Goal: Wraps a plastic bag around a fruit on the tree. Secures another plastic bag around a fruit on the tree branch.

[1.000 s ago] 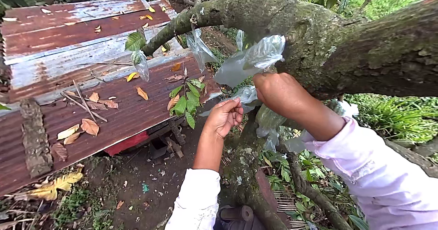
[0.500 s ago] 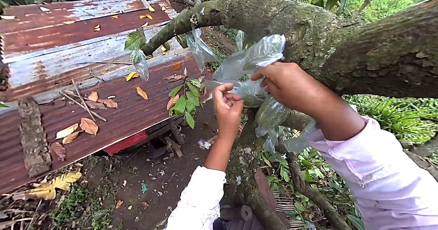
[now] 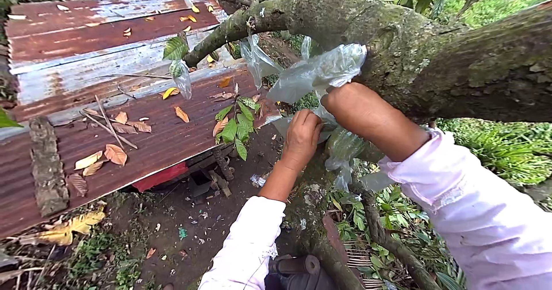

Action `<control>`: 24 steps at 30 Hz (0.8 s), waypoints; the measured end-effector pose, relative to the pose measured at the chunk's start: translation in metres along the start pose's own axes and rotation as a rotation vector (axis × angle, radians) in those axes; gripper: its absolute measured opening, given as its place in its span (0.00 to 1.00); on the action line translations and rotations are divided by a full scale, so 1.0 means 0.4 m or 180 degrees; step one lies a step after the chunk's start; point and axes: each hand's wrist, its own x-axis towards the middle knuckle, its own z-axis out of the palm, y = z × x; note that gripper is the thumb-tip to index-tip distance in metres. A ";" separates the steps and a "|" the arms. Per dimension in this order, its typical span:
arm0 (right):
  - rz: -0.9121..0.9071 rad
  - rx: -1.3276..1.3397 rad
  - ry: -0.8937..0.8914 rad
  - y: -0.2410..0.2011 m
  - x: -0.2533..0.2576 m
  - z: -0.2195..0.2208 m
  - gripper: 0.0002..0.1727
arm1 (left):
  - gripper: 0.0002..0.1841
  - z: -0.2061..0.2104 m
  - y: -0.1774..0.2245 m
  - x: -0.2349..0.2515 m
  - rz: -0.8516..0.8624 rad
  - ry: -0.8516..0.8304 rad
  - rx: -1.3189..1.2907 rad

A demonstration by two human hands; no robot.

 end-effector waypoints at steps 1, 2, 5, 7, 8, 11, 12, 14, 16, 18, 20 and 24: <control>-0.0119 0.0077 0.0059 0.009 0.003 0.007 0.07 | 0.05 -0.003 0.002 -0.003 -0.0121 0.0018 -0.0201; -0.0206 0.0192 0.0079 0.016 0.004 0.010 0.07 | 0.05 -0.005 0.006 -0.005 -0.0272 0.0012 -0.0427; -0.0245 0.0424 -0.0109 0.017 -0.003 0.001 0.07 | 0.19 -0.003 0.020 -0.001 -0.0954 -0.0162 -0.1062; -0.0281 0.0625 -0.0165 0.010 -0.022 -0.011 0.10 | 0.31 -0.002 0.028 0.018 -0.1346 -0.0256 -0.1161; -0.0373 0.0747 0.0012 0.010 -0.043 -0.012 0.10 | 0.26 -0.001 0.030 0.027 -0.1391 -0.0244 -0.1130; -0.0689 0.0926 0.0943 0.020 -0.130 -0.001 0.09 | 0.05 0.000 0.030 0.049 -0.1219 0.0090 -0.0954; -0.0728 0.0969 0.1229 0.023 -0.163 0.002 0.10 | 0.05 -0.010 0.030 0.057 -0.1199 0.0194 -0.0975; -0.0693 0.1089 0.1729 0.016 -0.230 0.019 0.11 | 0.07 -0.043 0.032 0.074 -0.1155 0.0340 -0.1088; -0.0598 0.1417 0.2156 -0.016 -0.271 0.071 0.12 | 0.07 -0.071 0.034 0.087 -0.1043 0.0396 -0.1186; -0.0515 0.1914 0.2318 -0.070 -0.279 0.148 0.11 | 0.07 -0.087 0.037 0.094 -0.0976 0.0281 -0.1380; -0.0352 0.2173 0.2432 -0.116 -0.265 0.218 0.10 | 0.07 -0.094 0.038 0.098 -0.1022 0.0164 -0.1495; 0.0013 0.1732 0.3116 -0.129 -0.235 0.246 0.10 | 0.09 -0.107 0.036 0.098 -0.1047 -0.0010 -0.1504</control>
